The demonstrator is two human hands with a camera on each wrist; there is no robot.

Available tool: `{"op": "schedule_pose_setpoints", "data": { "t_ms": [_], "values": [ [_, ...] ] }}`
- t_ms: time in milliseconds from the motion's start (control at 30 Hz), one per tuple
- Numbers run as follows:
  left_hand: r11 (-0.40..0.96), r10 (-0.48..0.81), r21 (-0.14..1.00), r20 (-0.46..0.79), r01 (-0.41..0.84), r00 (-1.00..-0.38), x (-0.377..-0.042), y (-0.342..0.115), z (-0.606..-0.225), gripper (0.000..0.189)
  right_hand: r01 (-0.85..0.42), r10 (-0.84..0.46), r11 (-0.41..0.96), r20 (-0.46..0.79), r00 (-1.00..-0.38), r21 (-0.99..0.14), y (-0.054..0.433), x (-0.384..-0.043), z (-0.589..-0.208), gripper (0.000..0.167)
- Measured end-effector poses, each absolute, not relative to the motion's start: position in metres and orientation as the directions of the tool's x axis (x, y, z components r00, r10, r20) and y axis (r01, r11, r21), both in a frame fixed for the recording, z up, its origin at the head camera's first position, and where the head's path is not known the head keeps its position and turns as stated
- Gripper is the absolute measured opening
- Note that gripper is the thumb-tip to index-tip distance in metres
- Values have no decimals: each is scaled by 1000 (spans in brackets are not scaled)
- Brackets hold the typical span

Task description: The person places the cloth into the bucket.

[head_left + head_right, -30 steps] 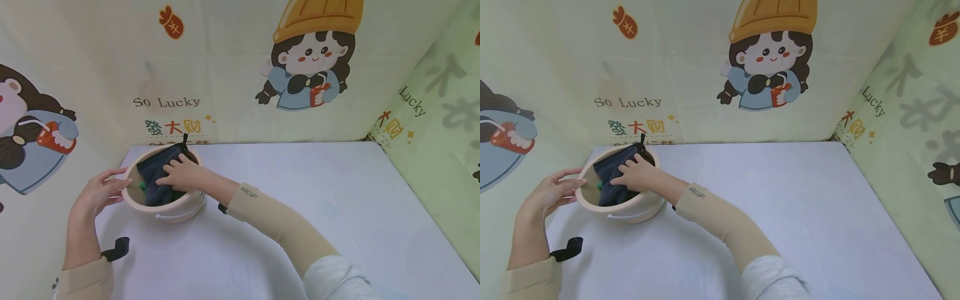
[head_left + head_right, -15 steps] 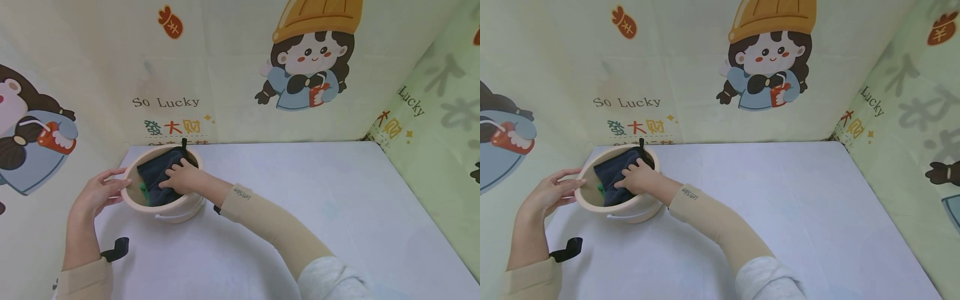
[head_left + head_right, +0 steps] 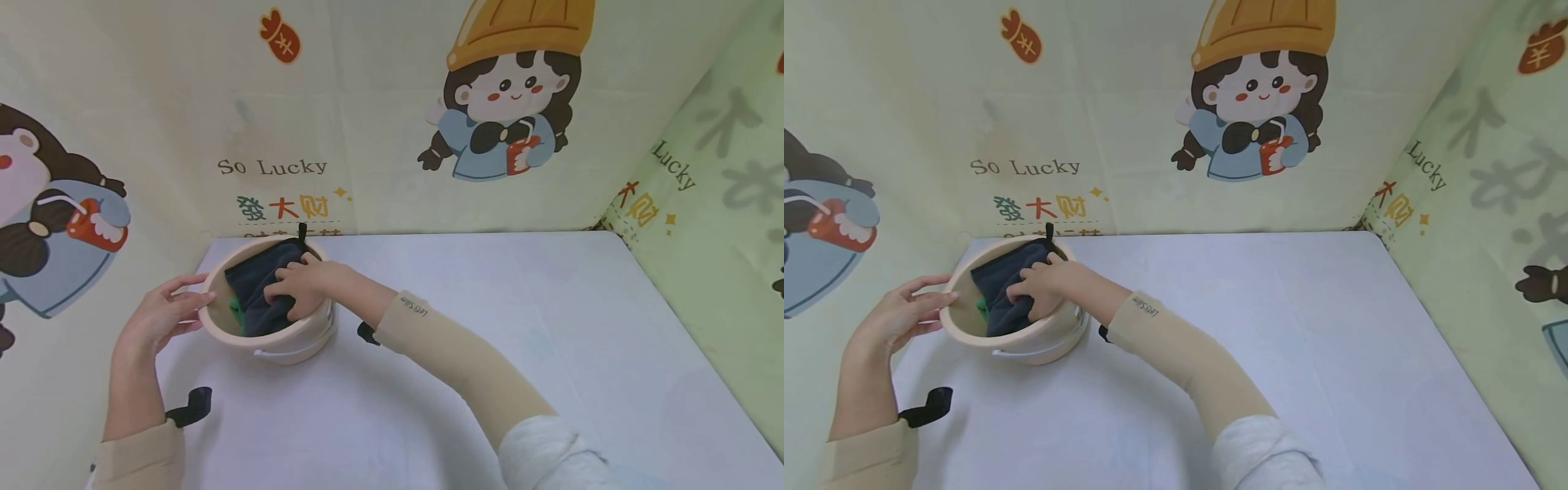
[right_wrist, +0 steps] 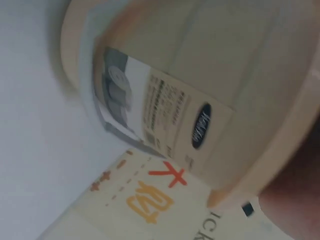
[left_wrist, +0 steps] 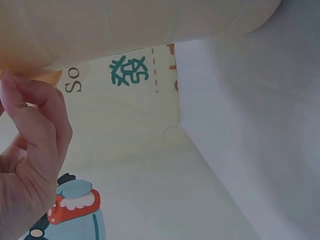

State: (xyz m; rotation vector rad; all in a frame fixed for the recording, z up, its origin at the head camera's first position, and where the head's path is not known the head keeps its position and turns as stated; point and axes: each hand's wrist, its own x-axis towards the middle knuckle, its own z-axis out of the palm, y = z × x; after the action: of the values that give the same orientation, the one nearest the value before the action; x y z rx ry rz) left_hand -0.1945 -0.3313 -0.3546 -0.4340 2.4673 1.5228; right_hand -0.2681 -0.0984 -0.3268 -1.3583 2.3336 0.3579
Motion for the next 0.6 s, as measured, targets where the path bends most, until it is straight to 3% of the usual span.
{"op": "schedule_pose_setpoints", "data": {
  "t_ms": [133, 300, 600],
  "values": [
    [441, -138, 826, -326, -353, -935, -194, -331, -355, 73, -876, -821, 480, -373, -431, -43, -80, -264, -317, 47],
    [536, -139, 782, -290, -318, -947, -193, -328, -353, 74, -890, -896, 440, -122, -427, -116, -34, -258, -304, 44],
    [802, -159, 567, -99, -187, -982, -190, -298, -329, 72, -810, -771, 573, 252, -585, -129, 85, -260, -276, 38]
  ]
}}
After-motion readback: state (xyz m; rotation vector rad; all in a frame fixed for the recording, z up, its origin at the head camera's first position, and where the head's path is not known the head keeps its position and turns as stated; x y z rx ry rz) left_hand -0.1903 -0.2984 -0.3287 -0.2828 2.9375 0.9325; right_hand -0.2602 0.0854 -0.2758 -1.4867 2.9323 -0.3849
